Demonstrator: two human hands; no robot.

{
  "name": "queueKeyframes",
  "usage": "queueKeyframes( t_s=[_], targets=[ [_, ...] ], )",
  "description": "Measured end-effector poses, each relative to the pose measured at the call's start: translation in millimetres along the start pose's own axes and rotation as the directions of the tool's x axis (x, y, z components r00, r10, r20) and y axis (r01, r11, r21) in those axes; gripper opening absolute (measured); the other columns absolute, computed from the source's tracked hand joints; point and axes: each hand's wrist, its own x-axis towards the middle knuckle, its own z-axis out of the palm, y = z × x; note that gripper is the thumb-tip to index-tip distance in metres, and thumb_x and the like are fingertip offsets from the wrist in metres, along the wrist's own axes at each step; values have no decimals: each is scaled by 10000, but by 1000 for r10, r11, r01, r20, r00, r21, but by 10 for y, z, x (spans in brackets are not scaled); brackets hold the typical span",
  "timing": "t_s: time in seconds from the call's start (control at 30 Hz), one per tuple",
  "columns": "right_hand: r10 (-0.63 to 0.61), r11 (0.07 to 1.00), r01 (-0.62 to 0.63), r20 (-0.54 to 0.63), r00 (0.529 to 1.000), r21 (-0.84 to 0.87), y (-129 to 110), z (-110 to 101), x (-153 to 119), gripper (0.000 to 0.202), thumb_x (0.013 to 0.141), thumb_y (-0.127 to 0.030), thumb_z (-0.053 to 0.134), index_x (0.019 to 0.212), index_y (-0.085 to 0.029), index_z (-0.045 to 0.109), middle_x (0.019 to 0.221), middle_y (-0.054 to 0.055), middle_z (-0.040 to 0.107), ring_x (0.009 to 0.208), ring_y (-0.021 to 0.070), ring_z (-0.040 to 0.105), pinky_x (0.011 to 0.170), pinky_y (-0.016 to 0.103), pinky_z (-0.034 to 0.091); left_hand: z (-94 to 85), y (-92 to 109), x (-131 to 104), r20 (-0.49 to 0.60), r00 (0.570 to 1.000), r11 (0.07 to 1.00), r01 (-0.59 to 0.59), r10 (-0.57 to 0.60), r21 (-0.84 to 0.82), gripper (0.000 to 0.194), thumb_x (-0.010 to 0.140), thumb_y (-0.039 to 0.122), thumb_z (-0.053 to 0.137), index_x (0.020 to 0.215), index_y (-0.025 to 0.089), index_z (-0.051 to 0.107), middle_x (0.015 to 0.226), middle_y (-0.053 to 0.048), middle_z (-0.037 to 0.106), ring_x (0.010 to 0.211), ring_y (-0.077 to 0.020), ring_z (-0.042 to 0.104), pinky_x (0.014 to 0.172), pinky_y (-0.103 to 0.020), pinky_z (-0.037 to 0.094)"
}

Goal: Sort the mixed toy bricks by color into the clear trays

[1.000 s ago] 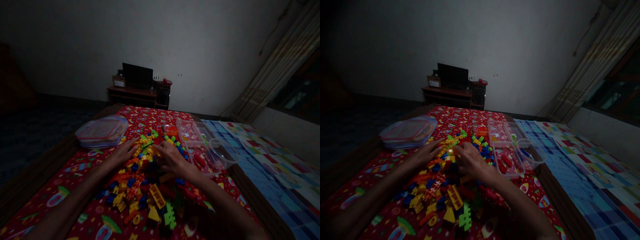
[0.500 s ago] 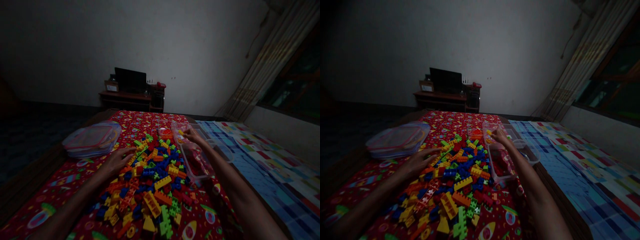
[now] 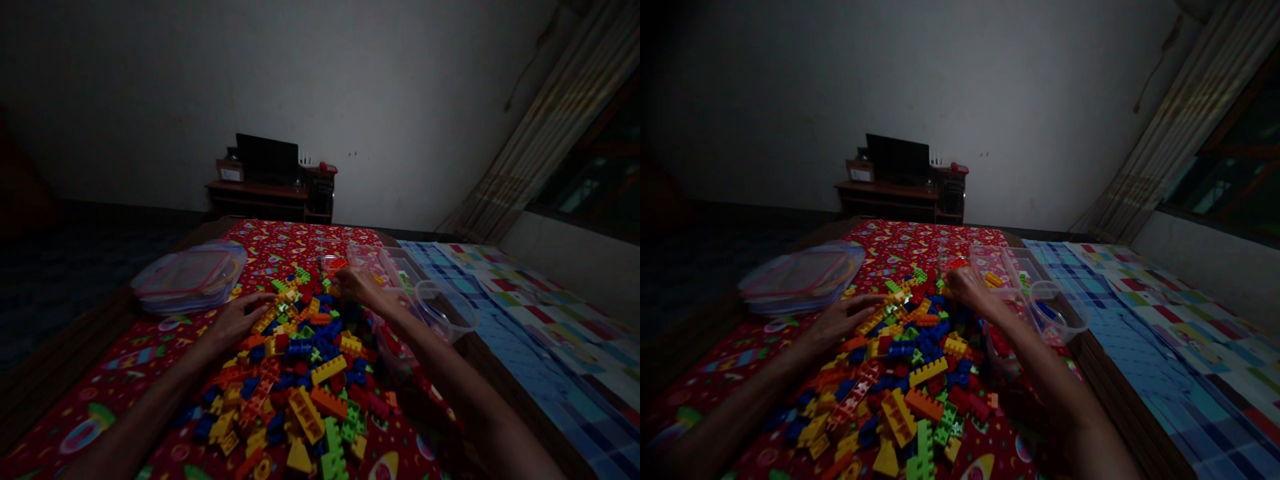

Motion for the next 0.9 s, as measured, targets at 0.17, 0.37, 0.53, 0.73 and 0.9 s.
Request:
queueKeyframes(
  t_s=[0.17, 0.37, 0.53, 0.73, 0.9],
  targets=[
    [9, 989, 1, 69, 998, -145, -242, 181, 6, 200, 850, -179, 461, 853, -140, 658, 736, 70, 599, 665, 147, 463, 654, 266, 329, -20, 41, 4, 9, 999, 999, -35, 35, -2, 586, 731, 592, 489, 1095, 178, 687, 1162, -97, 695, 1042, -295, 644, 920, -381, 495],
    [-67, 992, 74, 78, 995, -97, -373, 5, 117, 167, 807, -135, 519, 913, -131, 647, 769, 57, 584, 669, 138, 456, 618, 246, 309, 21, 97, 6, -16, 985, 984, -168, 169, 53, 533, 759, 594, 477, 1045, 208, 709, 1197, -98, 675, 1088, -281, 622, 972, -384, 465],
    [-261, 963, 264, 61, 963, -56, -540, 77, 253, 131, 842, -214, 593, 942, -139, 630, 860, 64, 585, 756, 148, 487, 673, 243, 355, 64, 152, -26, 13, 959, 958, -283, 282, 50, 438, 806, 512, 463, 984, 208, 725, 1281, -104, 625, 1168, -272, 581, 1019, -393, 436],
    [-353, 933, 354, 34, 935, -56, -715, 342, 415, 115, 867, -220, 587, 943, -150, 638, 887, 76, 594, 857, 173, 504, 782, 270, 395, 64, 167, -52, 34, 964, 964, -265, 263, 35, 387, 804, 483, 454, 797, 204, 722, 1306, -122, 603, 1155, -289, 593, 1001, -415, 453],
    [-283, 957, 284, 16, 959, -54, -713, 390, 433, 113, 865, -144, 525, 866, -133, 637, 836, 74, 599, 799, 158, 490, 730, 253, 382, 9, 131, -19, 5, 963, 963, -270, 270, 11, 358, 811, 459, 446, 798, 212, 705, 1177, -88, 684, 1075, -252, 633, 968, -381, 476]
  ],
)
